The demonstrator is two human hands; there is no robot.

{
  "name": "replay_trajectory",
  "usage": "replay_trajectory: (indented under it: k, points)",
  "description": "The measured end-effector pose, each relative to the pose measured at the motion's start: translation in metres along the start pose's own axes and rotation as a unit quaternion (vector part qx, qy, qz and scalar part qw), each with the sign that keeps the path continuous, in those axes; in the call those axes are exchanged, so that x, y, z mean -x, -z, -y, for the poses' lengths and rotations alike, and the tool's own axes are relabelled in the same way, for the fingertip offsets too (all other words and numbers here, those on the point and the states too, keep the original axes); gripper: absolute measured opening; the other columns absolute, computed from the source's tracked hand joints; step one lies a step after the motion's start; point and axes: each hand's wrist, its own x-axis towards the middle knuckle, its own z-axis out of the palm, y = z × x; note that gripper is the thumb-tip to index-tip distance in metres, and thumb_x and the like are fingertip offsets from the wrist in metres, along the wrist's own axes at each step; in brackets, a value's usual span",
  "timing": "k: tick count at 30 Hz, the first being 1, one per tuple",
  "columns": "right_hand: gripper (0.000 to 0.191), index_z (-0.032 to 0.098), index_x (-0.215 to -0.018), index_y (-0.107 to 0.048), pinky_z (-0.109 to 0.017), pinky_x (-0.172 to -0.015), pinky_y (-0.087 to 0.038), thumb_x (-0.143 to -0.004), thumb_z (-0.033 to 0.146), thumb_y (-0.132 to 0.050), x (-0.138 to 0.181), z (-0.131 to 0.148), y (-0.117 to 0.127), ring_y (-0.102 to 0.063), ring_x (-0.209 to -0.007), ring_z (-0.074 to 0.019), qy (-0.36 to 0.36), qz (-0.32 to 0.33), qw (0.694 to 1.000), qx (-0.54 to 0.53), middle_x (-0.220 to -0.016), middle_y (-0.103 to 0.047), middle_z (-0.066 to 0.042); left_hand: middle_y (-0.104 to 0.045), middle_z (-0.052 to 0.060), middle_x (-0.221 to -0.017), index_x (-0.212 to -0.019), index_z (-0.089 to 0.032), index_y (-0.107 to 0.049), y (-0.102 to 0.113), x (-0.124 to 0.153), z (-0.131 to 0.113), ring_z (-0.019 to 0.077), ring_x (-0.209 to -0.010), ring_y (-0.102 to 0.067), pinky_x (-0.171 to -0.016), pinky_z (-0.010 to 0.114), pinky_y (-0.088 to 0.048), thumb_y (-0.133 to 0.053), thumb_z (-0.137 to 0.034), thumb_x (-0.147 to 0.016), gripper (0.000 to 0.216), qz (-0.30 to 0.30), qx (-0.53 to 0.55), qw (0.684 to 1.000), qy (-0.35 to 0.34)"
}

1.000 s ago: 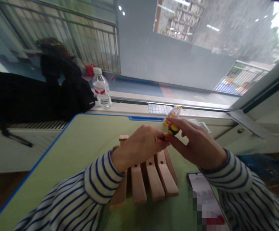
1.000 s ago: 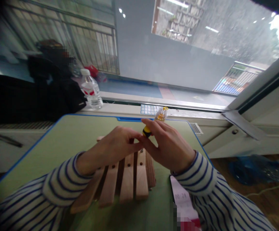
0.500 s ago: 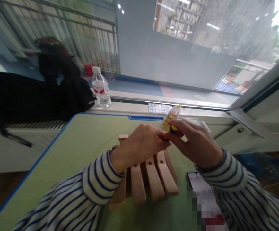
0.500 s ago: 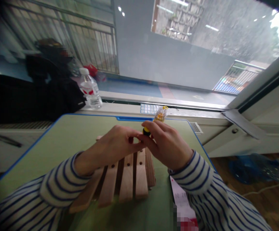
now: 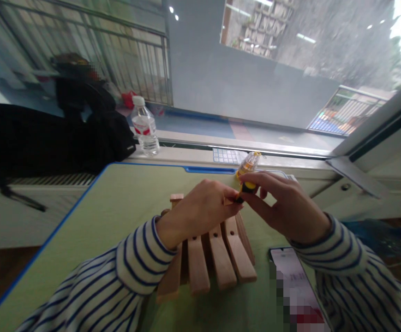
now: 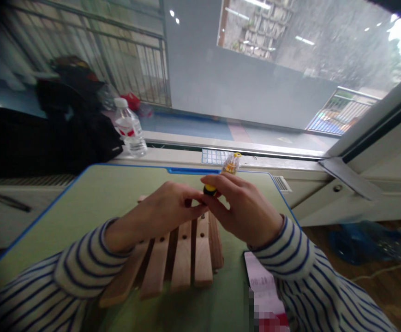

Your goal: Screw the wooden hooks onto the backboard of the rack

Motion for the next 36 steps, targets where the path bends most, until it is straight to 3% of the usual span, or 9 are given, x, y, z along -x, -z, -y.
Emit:
replay_trajectory:
  k: [6,13,16,22,31,36]
  points:
    - [0.025,0.015,-0.104,-0.056,-0.022,-0.065,-0.046,-0.082,0.026,-0.057,0.002,-0.001,-0.003,-0.056,-0.068,-0.0087,0.003,-0.039,0.999,0.022,-0.083,-0.063,-0.002,-0.056,-0.004,-0.055,-0.078,-0.019,-0.069,-0.001,-0.001,-0.004,0.0062,-0.048,-0.044,-0.049,0.021,-0.027,-0.052,-0.023,-0.077,0.017,-0.006,-0.034,0.999,0.0]
    - [0.022,0.016,-0.095,-0.058,-0.025,-0.06,-0.046,-0.08,0.033,-0.058,0.005,-0.004,-0.006,-0.055,-0.063,-0.0104,-0.025,-0.07,0.995,0.06,-0.074,-0.062,-0.001,-0.062,-0.003,-0.062,-0.078,-0.02,-0.069,0.003,-0.004,-0.008,0.0079,-0.054,-0.051,-0.052,0.021,-0.031,-0.056,-0.03,-0.079,0.017,0.0,-0.02,1.0,0.002]
    - [0.022,0.017,-0.094,-0.058,-0.024,-0.059,-0.045,-0.08,0.034,-0.057,0.003,-0.002,-0.005,-0.054,-0.061,-0.01,-0.032,-0.059,0.996,0.062,-0.071,-0.061,0.0,-0.063,-0.003,-0.063,-0.08,-0.019,-0.07,0.004,-0.002,-0.006,0.008,-0.055,-0.052,-0.053,0.02,-0.032,-0.055,-0.028,-0.08,0.018,0.008,-0.004,1.0,0.009]
    - [0.032,0.016,-0.111,-0.054,-0.023,-0.062,-0.045,-0.082,0.031,-0.054,-0.004,0.004,0.0,-0.055,-0.066,-0.0094,-0.03,0.013,0.998,0.046,-0.086,-0.063,-0.002,-0.061,-0.003,-0.059,-0.079,-0.019,-0.07,0.003,0.0,-0.003,0.0078,-0.053,-0.051,-0.052,0.02,-0.031,-0.053,-0.028,-0.08,0.019,0.002,-0.002,1.0,0.013]
    - [0.023,0.016,-0.099,-0.057,-0.023,-0.061,-0.043,-0.084,0.033,-0.053,-0.006,0.002,0.0,-0.055,-0.067,-0.0103,-0.004,0.003,0.998,0.064,-0.077,-0.061,-0.001,-0.06,-0.002,-0.057,-0.077,-0.019,-0.069,0.001,0.0,-0.006,0.0083,-0.052,-0.049,-0.051,0.022,-0.029,-0.053,-0.026,-0.078,0.018,-0.009,-0.053,0.999,0.002]
    - [0.022,0.017,-0.096,-0.058,-0.023,-0.06,-0.042,-0.084,0.034,-0.054,-0.007,0.003,0.0,-0.055,-0.066,-0.0108,-0.011,0.014,0.997,0.074,-0.077,-0.061,-0.001,-0.06,-0.003,-0.056,-0.073,-0.019,-0.068,0.0,-0.001,-0.006,0.0085,-0.051,-0.05,-0.05,0.021,-0.029,-0.056,-0.035,-0.079,0.02,-0.023,-0.053,0.998,0.005]
